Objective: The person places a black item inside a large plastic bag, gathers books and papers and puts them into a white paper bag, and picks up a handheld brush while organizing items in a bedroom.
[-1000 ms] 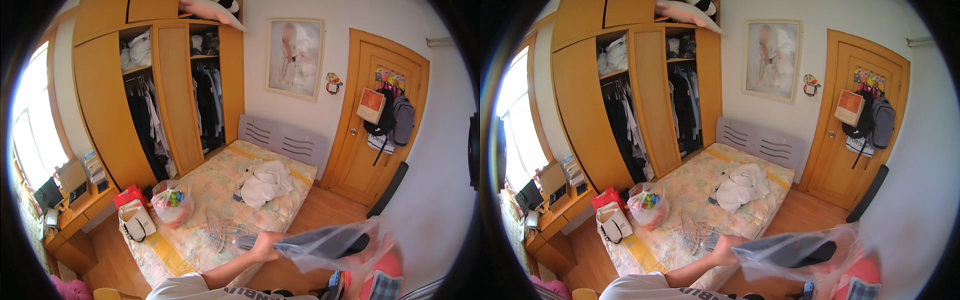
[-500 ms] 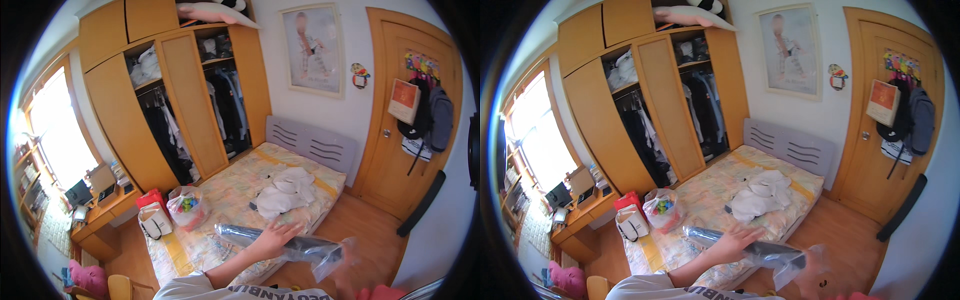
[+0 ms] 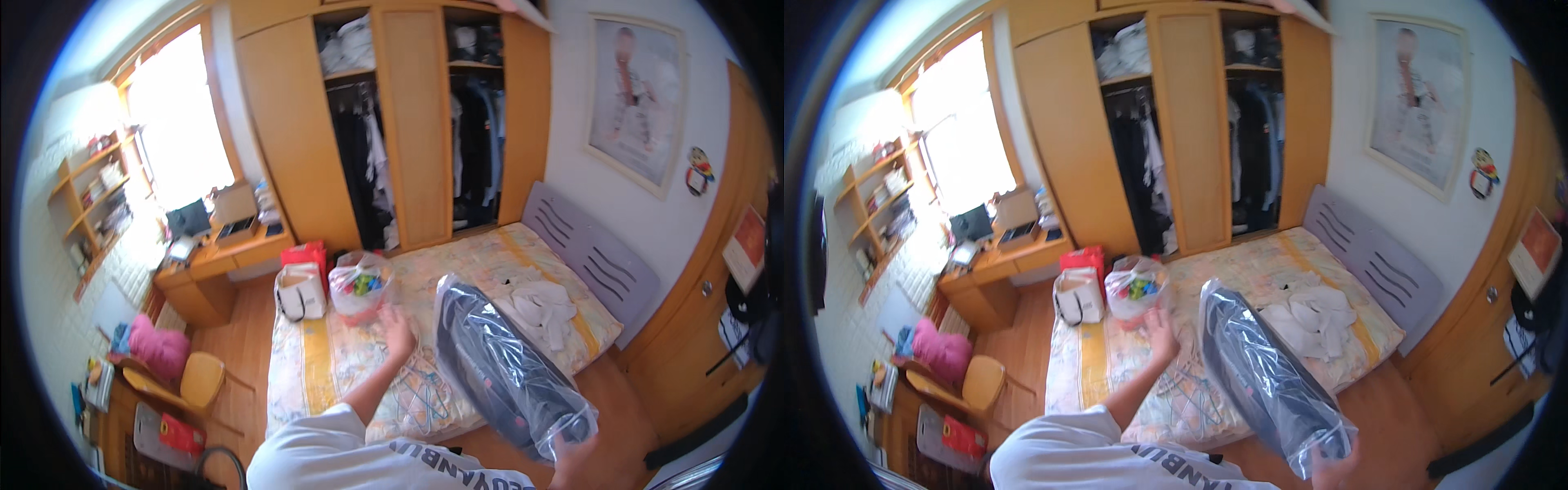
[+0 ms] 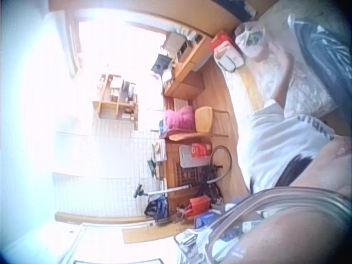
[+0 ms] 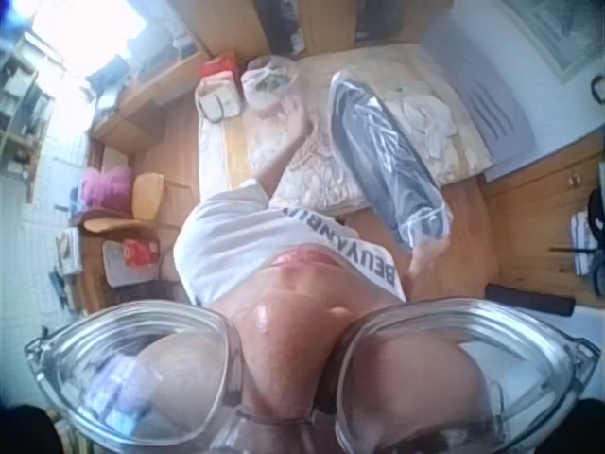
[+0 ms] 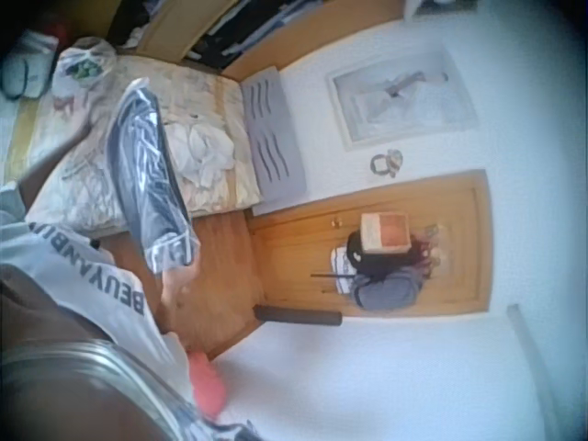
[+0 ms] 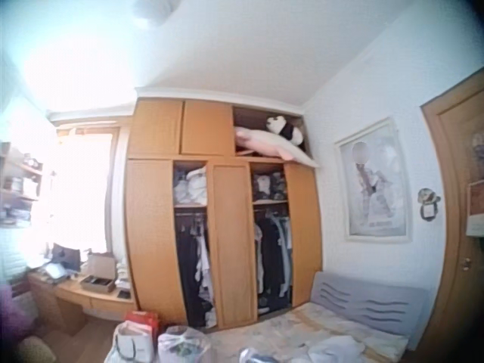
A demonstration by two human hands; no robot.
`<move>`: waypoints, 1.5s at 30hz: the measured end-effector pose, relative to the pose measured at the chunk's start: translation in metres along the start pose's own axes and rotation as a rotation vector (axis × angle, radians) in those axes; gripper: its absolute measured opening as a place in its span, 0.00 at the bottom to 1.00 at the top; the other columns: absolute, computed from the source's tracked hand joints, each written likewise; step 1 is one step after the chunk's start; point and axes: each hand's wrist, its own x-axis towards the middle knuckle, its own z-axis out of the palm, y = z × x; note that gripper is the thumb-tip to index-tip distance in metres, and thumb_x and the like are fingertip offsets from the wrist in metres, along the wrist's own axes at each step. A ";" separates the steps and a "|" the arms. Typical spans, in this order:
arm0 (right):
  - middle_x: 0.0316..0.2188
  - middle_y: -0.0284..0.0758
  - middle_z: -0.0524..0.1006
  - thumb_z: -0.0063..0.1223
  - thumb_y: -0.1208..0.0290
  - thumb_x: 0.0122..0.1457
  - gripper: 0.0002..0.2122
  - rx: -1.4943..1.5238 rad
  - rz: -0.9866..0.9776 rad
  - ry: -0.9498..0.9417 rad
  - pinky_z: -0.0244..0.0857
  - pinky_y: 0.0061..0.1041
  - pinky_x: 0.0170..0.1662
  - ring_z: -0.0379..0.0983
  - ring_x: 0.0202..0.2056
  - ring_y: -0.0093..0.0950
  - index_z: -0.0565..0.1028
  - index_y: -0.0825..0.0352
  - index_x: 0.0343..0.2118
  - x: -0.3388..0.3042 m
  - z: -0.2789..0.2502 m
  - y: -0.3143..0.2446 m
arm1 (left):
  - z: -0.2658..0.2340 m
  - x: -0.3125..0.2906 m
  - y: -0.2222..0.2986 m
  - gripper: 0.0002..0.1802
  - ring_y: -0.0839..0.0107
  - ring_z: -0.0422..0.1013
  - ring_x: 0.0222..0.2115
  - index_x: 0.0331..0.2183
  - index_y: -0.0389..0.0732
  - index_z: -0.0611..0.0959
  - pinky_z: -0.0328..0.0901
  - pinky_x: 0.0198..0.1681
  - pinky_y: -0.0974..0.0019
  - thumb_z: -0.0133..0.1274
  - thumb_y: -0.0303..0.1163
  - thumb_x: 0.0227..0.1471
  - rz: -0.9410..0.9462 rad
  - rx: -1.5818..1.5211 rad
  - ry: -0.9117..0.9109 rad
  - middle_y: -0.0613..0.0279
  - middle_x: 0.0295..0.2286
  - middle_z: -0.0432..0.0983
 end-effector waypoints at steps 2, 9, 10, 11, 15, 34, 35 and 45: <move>0.39 0.41 0.74 0.65 0.71 0.35 0.28 -0.001 -0.084 -0.002 0.64 0.30 0.46 0.72 0.41 0.34 0.69 0.72 0.44 0.006 0.004 -0.001 | -0.007 -0.007 -0.024 0.55 0.47 0.39 0.61 0.59 0.35 0.49 0.36 0.60 0.42 0.62 0.38 0.35 -0.186 -0.234 0.055 0.42 0.59 0.41; 0.43 0.43 0.72 0.62 0.63 0.39 0.31 -0.026 -0.446 -0.220 0.62 0.32 0.49 0.70 0.45 0.35 0.67 0.73 0.47 0.050 0.030 -0.009 | -0.170 -0.073 0.103 0.53 0.55 0.53 0.56 0.57 0.34 0.56 0.50 0.57 0.54 0.63 0.35 0.28 0.775 -0.348 -0.027 0.48 0.55 0.55; 0.43 0.44 0.71 0.62 0.62 0.40 0.31 -0.051 -0.522 -0.260 0.62 0.32 0.49 0.69 0.45 0.36 0.67 0.73 0.47 0.053 0.031 -0.020 | -0.167 -0.077 0.112 0.51 0.58 0.60 0.53 0.56 0.35 0.58 0.55 0.53 0.57 0.61 0.34 0.29 0.933 -0.342 0.068 0.50 0.51 0.62; 0.44 0.44 0.71 0.62 0.61 0.40 0.32 -0.071 -0.599 -0.308 0.62 0.32 0.49 0.69 0.46 0.36 0.67 0.74 0.47 0.057 0.033 -0.025 | -0.176 -0.078 0.116 0.45 0.60 0.63 0.49 0.53 0.36 0.62 0.58 0.50 0.58 0.59 0.33 0.30 0.923 -0.389 -0.035 0.53 0.46 0.66; 0.46 0.45 0.70 0.61 0.56 0.42 0.34 -0.026 -0.883 -0.534 0.61 0.34 0.51 0.68 0.47 0.37 0.66 0.74 0.49 0.061 0.074 -0.020 | -0.186 -0.085 0.097 0.28 0.60 0.69 0.33 0.41 0.40 0.72 0.63 0.35 0.60 0.56 0.31 0.30 0.786 -0.527 -0.153 0.59 0.29 0.70; 0.52 0.47 0.60 0.61 0.62 0.46 0.36 0.233 -0.649 -0.721 0.53 0.34 0.55 0.58 0.53 0.37 0.55 0.75 0.53 -0.065 0.255 0.000 | -0.314 -0.186 -0.018 0.24 0.54 0.71 0.29 0.34 0.38 0.77 0.66 0.33 0.62 0.64 0.38 0.31 -0.078 -0.689 0.528 0.52 0.28 0.74; 0.52 0.47 0.60 0.61 0.62 0.46 0.35 0.242 -0.648 -0.792 0.53 0.34 0.55 0.58 0.53 0.37 0.56 0.75 0.53 -0.074 0.262 -0.004 | -0.319 -0.201 -0.021 0.26 0.54 0.71 0.30 0.36 0.38 0.77 0.66 0.34 0.62 0.65 0.38 0.31 -0.118 -0.655 0.502 0.51 0.29 0.74; 0.46 0.44 0.64 0.62 0.65 0.43 0.32 0.224 -0.753 -1.189 0.56 0.32 0.50 0.62 0.48 0.34 0.60 0.74 0.48 -0.157 0.311 -0.027 | -0.370 -0.322 -0.074 0.38 0.66 0.67 0.45 0.47 0.38 0.73 0.60 0.50 0.65 0.69 0.33 0.30 -0.379 -0.810 0.649 0.55 0.43 0.71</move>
